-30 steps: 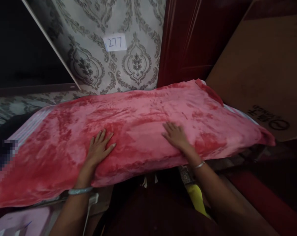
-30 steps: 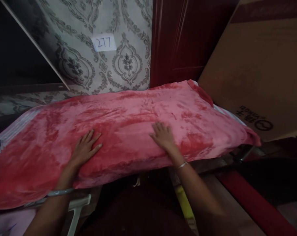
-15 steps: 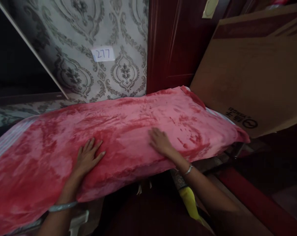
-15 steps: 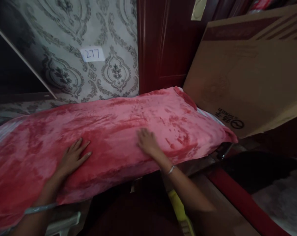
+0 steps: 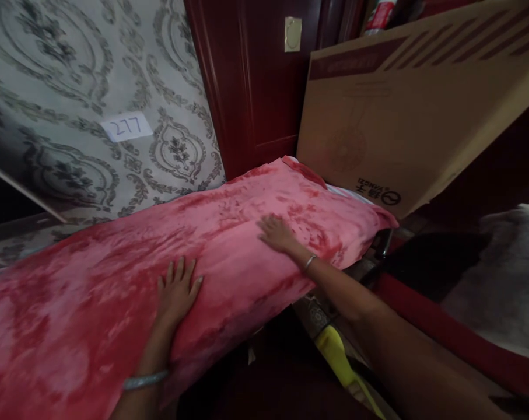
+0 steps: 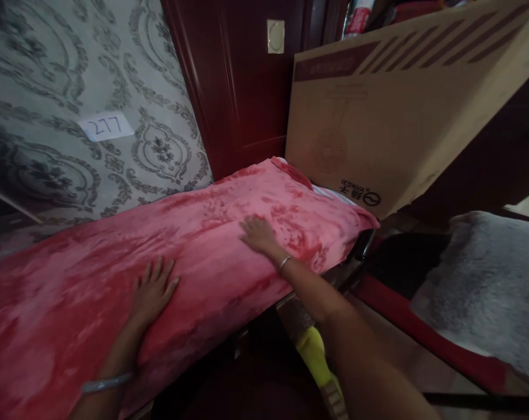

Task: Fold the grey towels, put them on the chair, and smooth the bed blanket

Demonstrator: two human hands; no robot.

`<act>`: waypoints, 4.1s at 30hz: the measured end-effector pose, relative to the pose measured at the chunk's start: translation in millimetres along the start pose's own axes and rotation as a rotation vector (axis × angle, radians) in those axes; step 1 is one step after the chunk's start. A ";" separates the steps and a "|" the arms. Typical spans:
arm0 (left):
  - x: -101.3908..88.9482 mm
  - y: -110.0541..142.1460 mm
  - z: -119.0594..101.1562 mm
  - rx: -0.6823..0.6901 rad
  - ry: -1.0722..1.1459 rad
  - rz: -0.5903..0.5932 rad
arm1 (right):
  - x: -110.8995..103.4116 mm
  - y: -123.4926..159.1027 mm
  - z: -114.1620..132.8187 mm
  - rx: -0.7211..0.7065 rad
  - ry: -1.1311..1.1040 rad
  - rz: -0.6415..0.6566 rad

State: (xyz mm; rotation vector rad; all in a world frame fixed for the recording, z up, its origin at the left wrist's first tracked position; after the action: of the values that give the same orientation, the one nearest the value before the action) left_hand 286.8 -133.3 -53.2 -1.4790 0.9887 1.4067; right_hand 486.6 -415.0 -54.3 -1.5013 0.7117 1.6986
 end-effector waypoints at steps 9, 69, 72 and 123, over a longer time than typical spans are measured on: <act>1.2 -3.8 3.1 0.000 -0.011 -0.024 | -34.2 95.1 -196.0 0.785 0.046 -0.220; 4.5 13.5 -2.2 -0.026 0.045 0.009 | 39.0 -36.1 75.0 -0.212 0.072 -0.102; -0.4 9.8 -14.3 0.014 0.105 0.028 | 41.3 -36.2 74.1 -0.212 0.080 -0.112; 17.0 -71.5 -65.1 0.240 0.203 -0.022 | 70.3 -38.7 55.6 -0.309 0.110 -0.256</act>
State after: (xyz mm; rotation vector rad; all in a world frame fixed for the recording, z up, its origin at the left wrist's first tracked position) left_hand 376.6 -171.0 -65.5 -1.4656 1.2180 1.0943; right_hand 484.3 -336.3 -112.1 -1.8240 0.3006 1.5894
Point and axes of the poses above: each hand's wrist, its own y-axis away from the middle knuckle, its own x-axis out of the palm, z = x × y, the point moved 2 cm from there along -y, towards the middle knuckle, and after that the axes turned 2 degrees about -x, right-handed, at the moved point
